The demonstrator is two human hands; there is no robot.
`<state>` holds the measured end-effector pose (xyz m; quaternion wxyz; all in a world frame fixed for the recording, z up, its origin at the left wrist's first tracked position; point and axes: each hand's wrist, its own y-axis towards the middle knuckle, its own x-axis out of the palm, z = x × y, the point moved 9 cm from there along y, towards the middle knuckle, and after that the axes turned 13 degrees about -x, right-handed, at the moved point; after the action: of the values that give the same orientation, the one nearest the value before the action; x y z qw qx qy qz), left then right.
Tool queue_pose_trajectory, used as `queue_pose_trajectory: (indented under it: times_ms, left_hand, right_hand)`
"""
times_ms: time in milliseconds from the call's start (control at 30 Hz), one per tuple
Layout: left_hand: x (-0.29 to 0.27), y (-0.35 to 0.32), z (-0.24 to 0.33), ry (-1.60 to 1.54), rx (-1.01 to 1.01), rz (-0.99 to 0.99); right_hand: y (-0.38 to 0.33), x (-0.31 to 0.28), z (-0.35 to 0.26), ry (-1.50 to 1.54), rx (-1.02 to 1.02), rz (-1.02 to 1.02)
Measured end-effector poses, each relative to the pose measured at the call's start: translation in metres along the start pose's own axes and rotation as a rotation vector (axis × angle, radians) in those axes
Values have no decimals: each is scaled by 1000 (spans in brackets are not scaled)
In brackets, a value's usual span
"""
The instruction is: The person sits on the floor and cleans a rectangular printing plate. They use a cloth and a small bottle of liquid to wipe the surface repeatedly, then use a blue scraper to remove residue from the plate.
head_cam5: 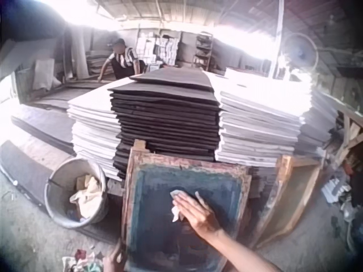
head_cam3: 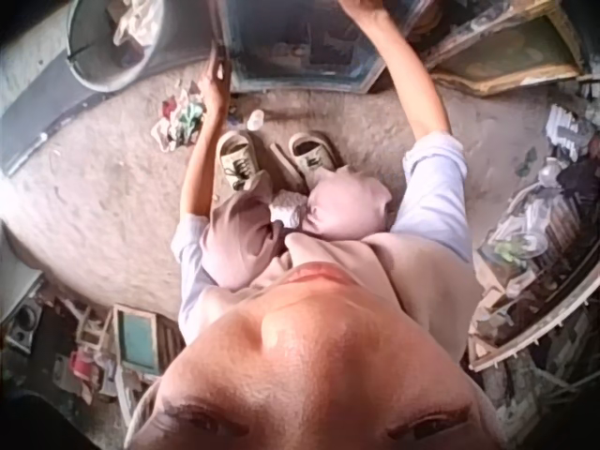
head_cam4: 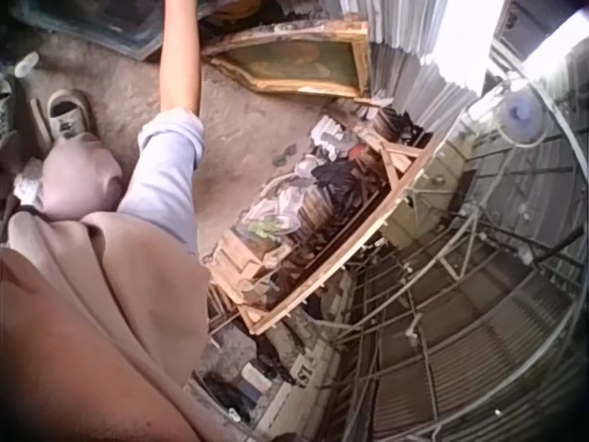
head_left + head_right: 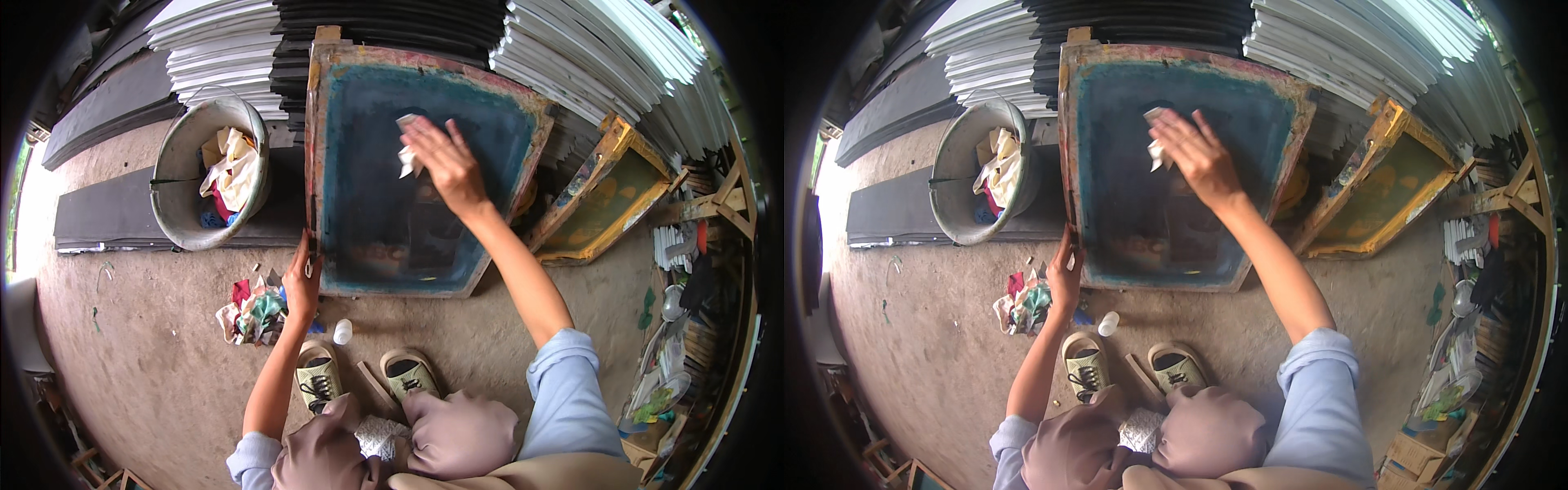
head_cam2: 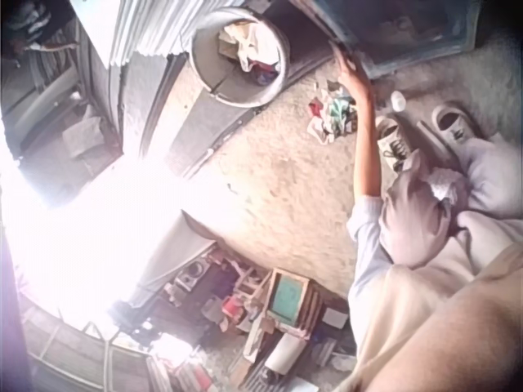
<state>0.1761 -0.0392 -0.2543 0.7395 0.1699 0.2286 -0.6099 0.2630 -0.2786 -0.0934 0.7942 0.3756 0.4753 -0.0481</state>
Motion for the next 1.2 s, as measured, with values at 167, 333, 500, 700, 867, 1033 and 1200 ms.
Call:
queue_pose_trajectory:
  times_ms: [167, 333, 500, 700, 867, 1033, 1200]
  left_hand:
    - [1, -3, 2, -16, 19, 53]
    - [2, -1, 1, -8, 18, 58]
    - [-1, -2, -1, -11, -15, 44]
    - [2, -1, -1, -25, 18, 43]
    - [4, -5, 1, -11, 8, 38]
    - [-1, -5, 1, 22, 11, 48]
    - [4, -1, -3, -53, 36, -23]
  right_hand:
    - [-10, -39, 49, 25, 410, 414]
    - [0, -6, 23, 170, 365, 406]
    - [2, -33, 71, 79, 437, 501]
    - [-12, 5, -17, 246, 63, 262]
    - [-47, -29, 41, -56, 243, 353]
    - [-33, 17, 12, -111, 490, 148]
    - [-90, 76, -164, 289, -470, -298]
